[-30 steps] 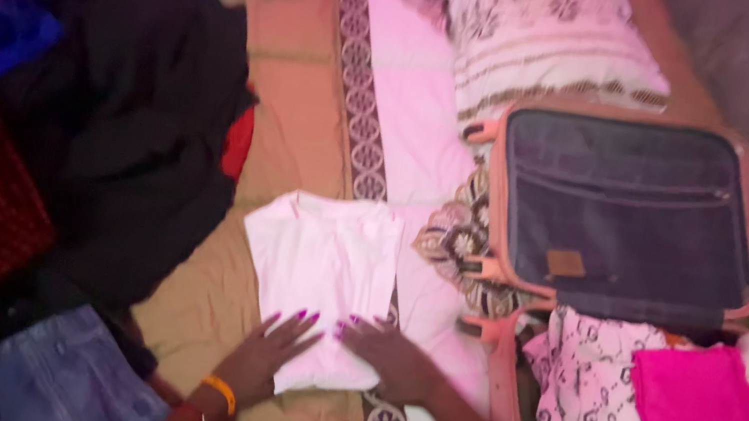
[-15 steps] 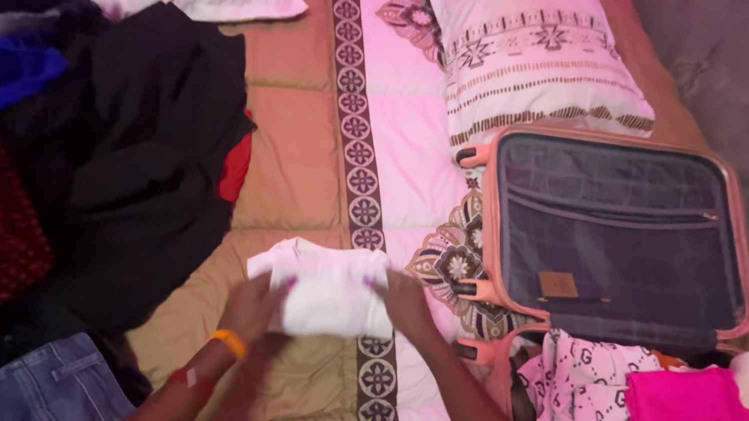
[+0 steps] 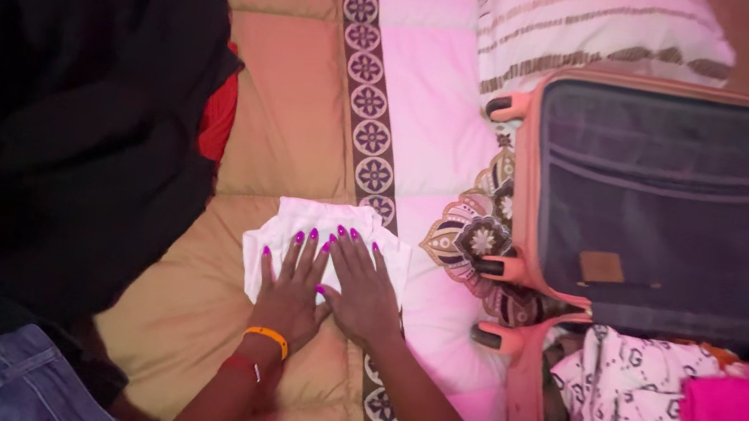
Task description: The person folds various clothing items including a patterned long-sleeve shirt, a cream hoodie, a pink top, a white t-shirt, a grey t-shirt, and a pair of jeans. Each item is folded on the bed and then placed into an open suitcase.
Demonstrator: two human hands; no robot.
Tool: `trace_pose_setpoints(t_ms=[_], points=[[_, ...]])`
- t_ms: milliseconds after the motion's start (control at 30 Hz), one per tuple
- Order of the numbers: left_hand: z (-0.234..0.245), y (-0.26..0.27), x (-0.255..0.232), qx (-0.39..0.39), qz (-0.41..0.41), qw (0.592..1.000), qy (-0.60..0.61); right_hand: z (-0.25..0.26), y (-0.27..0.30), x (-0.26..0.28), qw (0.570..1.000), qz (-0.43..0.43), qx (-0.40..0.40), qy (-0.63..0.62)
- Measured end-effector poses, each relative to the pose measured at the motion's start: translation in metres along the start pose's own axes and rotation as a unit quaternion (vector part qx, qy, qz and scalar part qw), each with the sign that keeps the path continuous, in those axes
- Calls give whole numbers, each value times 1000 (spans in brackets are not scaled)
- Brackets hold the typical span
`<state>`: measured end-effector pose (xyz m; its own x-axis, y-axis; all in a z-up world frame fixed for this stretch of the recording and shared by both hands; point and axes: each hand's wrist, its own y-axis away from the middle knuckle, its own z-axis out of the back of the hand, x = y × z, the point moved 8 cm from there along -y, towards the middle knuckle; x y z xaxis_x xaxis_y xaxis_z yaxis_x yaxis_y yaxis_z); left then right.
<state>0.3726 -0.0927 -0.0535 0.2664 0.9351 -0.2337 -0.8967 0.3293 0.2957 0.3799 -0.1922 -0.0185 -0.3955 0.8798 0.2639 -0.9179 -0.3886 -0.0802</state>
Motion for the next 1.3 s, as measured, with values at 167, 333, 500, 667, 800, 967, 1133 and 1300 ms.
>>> trace_pose_setpoints(t_ms=[167,333,500,667,800,967,1133,1300], points=[[-19,-22,6,33,-22,999,-20,-33,-2,-13,1000,-5,19,0],[-41,-21,13,96,-5,995,-3,-25,1,-9,1000,10,12,7],[-9,-10,40,-234,29,949,208,20,7,-28,983,-134,-124,-34],[-26,1,112,-257,386,823,328,-3,22,-72,870,-472,-44,-134],[-47,-8,100,-119,307,726,604,-31,28,-85,837,-472,4,-276],[-14,6,63,-108,191,690,690,4,45,-100,860,-391,-98,-313],[35,24,-25,-89,84,650,750,91,89,-123,884,-350,-144,-276],[59,42,-184,-37,56,628,775,199,190,-203,848,-420,-211,-246]])
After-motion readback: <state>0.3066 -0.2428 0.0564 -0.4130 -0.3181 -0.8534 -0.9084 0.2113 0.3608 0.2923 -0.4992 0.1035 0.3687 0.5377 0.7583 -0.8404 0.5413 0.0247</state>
